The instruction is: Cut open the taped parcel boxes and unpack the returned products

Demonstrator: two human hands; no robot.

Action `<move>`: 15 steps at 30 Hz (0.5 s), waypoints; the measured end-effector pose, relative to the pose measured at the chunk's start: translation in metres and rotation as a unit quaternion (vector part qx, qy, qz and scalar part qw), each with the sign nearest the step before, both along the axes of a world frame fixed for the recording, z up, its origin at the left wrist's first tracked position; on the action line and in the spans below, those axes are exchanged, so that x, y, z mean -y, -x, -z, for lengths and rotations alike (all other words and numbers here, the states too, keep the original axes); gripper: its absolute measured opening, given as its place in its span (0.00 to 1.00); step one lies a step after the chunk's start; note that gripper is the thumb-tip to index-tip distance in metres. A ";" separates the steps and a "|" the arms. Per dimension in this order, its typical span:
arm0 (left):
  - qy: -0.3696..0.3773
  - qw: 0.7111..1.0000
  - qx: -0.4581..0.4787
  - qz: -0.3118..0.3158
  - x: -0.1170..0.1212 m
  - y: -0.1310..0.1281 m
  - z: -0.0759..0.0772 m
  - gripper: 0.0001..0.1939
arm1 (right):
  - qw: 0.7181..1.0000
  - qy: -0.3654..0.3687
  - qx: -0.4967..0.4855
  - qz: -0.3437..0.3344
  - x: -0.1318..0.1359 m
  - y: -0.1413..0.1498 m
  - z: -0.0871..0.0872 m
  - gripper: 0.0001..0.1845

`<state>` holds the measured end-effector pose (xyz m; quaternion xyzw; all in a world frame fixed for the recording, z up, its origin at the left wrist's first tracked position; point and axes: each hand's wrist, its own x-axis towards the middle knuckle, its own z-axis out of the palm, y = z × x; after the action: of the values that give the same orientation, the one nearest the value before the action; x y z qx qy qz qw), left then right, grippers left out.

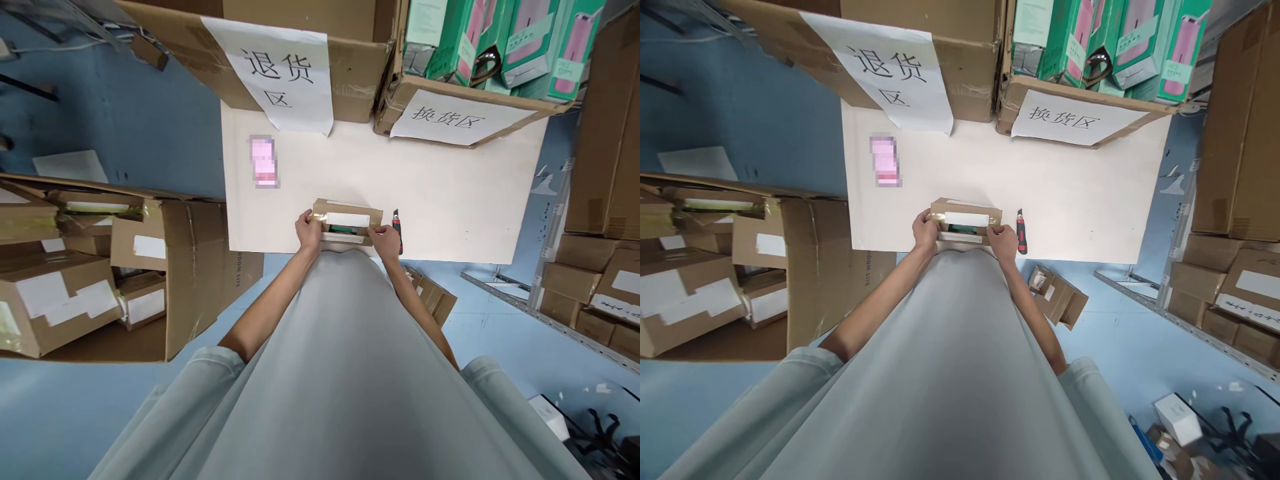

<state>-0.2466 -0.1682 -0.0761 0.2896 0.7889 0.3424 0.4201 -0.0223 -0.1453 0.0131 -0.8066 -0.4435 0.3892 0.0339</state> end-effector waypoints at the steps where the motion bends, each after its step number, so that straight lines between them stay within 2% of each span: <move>1: 0.013 0.999 0.021 -0.043 0.002 0.000 -0.004 0.36 | 1.000 -0.002 0.000 -0.014 -0.003 -0.002 0.002 0.14; 3: 0.014 0.995 0.054 -0.087 0.004 0.001 -0.012 0.38 | 0.999 -0.008 0.003 -0.047 -0.010 -0.005 0.005 0.16; 5: -0.002 0.995 0.071 -0.077 0.005 0.003 -0.019 0.40 | 0.996 -0.009 0.010 -0.086 -0.015 -0.007 0.007 0.16; 7: -0.003 0.996 0.072 -0.052 0.007 0.008 -0.024 0.41 | 0.991 -0.022 0.036 -0.129 -0.018 -0.010 0.008 0.18; 9: 0.012 0.998 0.050 -0.024 0.010 0.013 -0.027 0.41 | 0.978 -0.070 0.069 -0.187 -0.020 -0.012 0.007 0.22; 12: 0.015 0.999 0.003 0.043 0.018 0.018 -0.031 0.41 | 0.936 -0.145 0.067 -0.314 -0.026 -0.018 0.005 0.23; 14: -0.004 0.995 -0.027 0.096 0.023 0.020 -0.032 0.40 | 0.919 -0.141 0.050 -0.366 -0.036 -0.023 0.004 0.22; 15: -0.012 0.992 -0.040 0.117 0.026 0.021 -0.032 0.40 | 0.919 -0.129 0.049 -0.369 -0.042 -0.026 0.004 0.23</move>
<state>-0.2675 -0.1939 -0.0442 0.3987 0.7615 0.2883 0.4219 0.0036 -0.1028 0.0090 -0.5924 -0.7573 0.2732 -0.0302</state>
